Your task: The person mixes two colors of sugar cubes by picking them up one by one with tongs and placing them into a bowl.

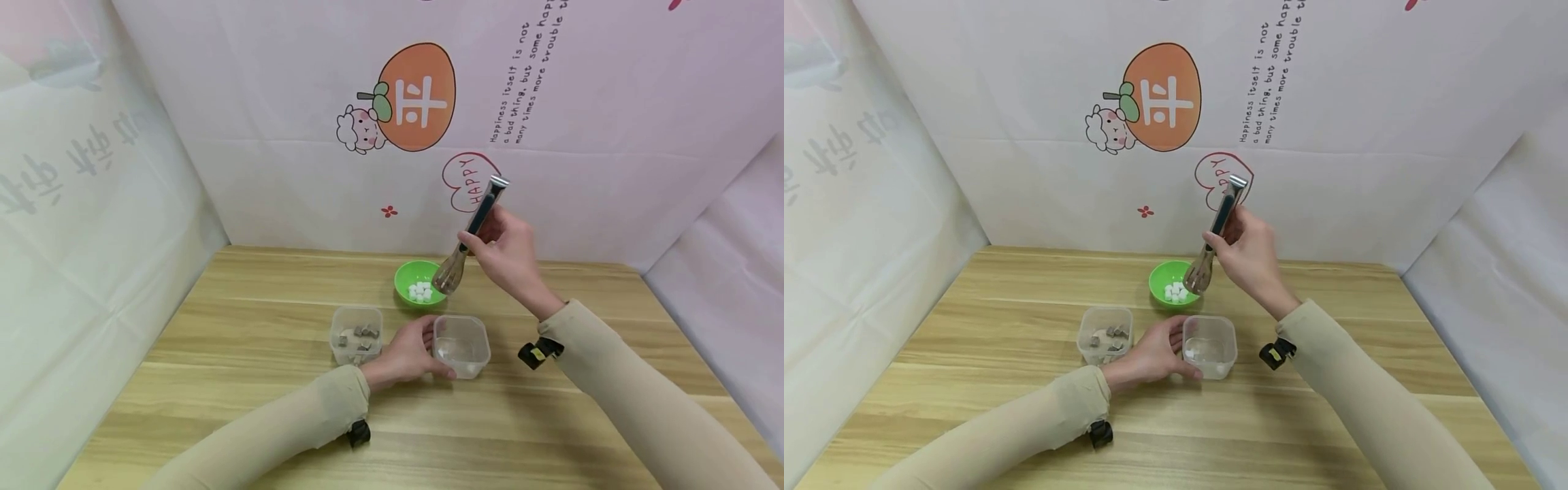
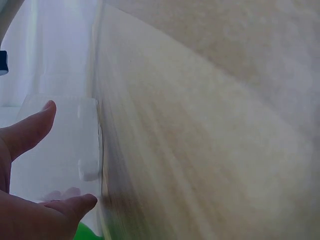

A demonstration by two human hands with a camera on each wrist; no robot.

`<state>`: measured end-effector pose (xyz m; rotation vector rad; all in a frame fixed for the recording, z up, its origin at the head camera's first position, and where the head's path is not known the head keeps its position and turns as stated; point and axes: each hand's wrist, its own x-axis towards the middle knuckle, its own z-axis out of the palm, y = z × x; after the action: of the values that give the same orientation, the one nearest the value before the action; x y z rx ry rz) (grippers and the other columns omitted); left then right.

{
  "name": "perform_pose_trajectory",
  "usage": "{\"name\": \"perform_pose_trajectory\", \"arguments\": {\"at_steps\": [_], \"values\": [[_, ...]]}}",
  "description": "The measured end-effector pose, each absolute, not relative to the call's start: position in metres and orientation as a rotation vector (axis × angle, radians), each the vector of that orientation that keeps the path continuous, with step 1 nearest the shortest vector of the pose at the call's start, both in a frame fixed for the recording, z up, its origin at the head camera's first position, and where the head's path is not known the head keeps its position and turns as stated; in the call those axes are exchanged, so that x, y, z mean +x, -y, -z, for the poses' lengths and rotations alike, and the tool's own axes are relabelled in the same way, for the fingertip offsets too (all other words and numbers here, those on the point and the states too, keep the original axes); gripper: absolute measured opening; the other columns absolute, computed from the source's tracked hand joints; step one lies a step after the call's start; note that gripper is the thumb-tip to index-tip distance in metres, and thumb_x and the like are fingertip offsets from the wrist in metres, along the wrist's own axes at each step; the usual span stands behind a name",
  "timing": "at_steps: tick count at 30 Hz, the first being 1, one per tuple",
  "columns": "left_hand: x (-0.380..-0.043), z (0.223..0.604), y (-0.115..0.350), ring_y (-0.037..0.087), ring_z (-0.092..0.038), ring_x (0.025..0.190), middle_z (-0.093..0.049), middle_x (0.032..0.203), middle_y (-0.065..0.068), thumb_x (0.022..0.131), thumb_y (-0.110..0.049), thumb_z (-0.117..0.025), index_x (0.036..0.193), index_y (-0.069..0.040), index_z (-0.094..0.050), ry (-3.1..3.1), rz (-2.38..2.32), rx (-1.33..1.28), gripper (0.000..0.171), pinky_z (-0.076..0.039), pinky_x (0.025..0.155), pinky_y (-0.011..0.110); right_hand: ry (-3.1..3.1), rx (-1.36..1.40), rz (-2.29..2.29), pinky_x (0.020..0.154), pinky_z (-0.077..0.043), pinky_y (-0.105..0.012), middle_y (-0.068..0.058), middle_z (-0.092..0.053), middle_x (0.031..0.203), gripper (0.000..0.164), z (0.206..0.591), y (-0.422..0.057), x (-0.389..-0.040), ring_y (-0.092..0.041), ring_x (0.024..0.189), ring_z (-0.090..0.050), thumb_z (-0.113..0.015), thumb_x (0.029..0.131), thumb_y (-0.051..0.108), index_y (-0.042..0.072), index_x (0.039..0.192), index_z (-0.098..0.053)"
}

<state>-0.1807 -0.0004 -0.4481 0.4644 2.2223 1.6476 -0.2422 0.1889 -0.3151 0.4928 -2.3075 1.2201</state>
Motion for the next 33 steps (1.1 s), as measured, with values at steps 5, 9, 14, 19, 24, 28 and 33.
{"name": "perform_pose_trajectory", "arguments": {"at_steps": [5, 9, 14, 19, 24, 28, 33], "values": [[-0.181, 0.447, 0.001, 0.031, -0.054, 0.139, -0.055, 0.151, 0.018, 0.067, -0.001, -0.099, 0.152, 0.002, -0.047, -2.214, -1.658, 0.467, 0.101, -0.046, 0.115, 0.034, 2.336, 0.484, -1.198, 0.055, -0.049, -0.02, -0.011, -0.07, 0.083, 0.016, 0.322, -0.181, -0.257, -0.022, 0.069, -0.063, -0.079, 0.094, 0.006, 0.001, 0.103, -0.066], [-0.181, 0.448, 0.001, 0.03, -0.054, 0.139, -0.056, 0.151, 0.016, 0.067, -0.002, -0.099, 0.152, 0.001, -0.047, -2.209, -1.658, 0.457, 0.1, -0.046, 0.115, 0.034, 2.342, 0.498, -1.183, 0.056, -0.051, -0.02, -0.011, -0.07, 0.083, 0.016, 0.33, -0.176, -0.265, -0.022, 0.069, -0.063, -0.079, 0.094, 0.004, 0.0, 0.102, -0.066], [-0.182, 0.45, 0.001, 0.028, -0.054, 0.139, -0.055, 0.152, 0.014, 0.068, -0.002, -0.099, 0.152, 0.0, -0.048, -2.201, -1.657, 0.452, 0.099, -0.046, 0.115, 0.033, 2.327, 0.525, -1.179, 0.057, -0.051, -0.021, -0.011, -0.069, 0.082, 0.016, 0.337, -0.171, -0.269, -0.022, 0.068, -0.063, -0.079, 0.093, 0.003, 0.0, 0.1, -0.065], [-0.183, 0.45, 0.001, 0.028, -0.054, 0.14, -0.055, 0.153, 0.014, 0.068, -0.003, -0.099, 0.153, 0.0, -0.046, -2.206, -1.656, 0.455, 0.1, -0.045, 0.116, 0.035, 2.32, 0.525, -1.165, 0.056, -0.05, -0.02, -0.011, -0.069, 0.081, 0.015, 0.341, -0.17, -0.272, -0.022, 0.067, -0.063, -0.079, 0.094, 0.003, 0.0, 0.1, -0.065], [-0.182, 0.449, 0.001, 0.029, -0.053, 0.14, -0.054, 0.153, 0.016, 0.068, -0.002, -0.099, 0.153, 0.001, -0.046, -2.206, -1.663, 0.458, 0.101, -0.045, 0.116, 0.036, 2.321, 0.512, -1.19, 0.056, -0.051, -0.019, -0.012, -0.07, 0.083, 0.016, 0.341, -0.172, -0.271, -0.022, 0.068, -0.064, -0.078, 0.094, 0.002, 0.0, 0.101, -0.064], [-0.182, 0.449, 0.001, 0.03, -0.054, 0.139, -0.054, 0.152, 0.017, 0.067, -0.002, -0.1, 0.153, 0.001, -0.046, -2.217, -1.65, 0.453, 0.102, -0.046, 0.116, 0.034, 2.305, 0.499, -1.224, 0.057, -0.052, -0.019, -0.012, -0.071, 0.085, 0.018, 0.337, -0.175, -0.264, -0.023, 0.07, -0.064, -0.078, 0.094, 0.001, -0.001, 0.104, -0.064], [-0.181, 0.448, 0.0, 0.03, -0.054, 0.139, -0.055, 0.151, 0.017, 0.067, -0.002, -0.1, 0.153, 0.001, -0.047, -2.219, -1.648, 0.449, 0.101, -0.046, 0.115, 0.034, 2.284, 0.492, -1.223, 0.059, -0.052, -0.018, -0.01, -0.071, 0.086, 0.02, 0.329, -0.182, -0.25, -0.02, 0.071, -0.064, -0.079, 0.093, 0.002, 0.0, 0.107, -0.065]]}}
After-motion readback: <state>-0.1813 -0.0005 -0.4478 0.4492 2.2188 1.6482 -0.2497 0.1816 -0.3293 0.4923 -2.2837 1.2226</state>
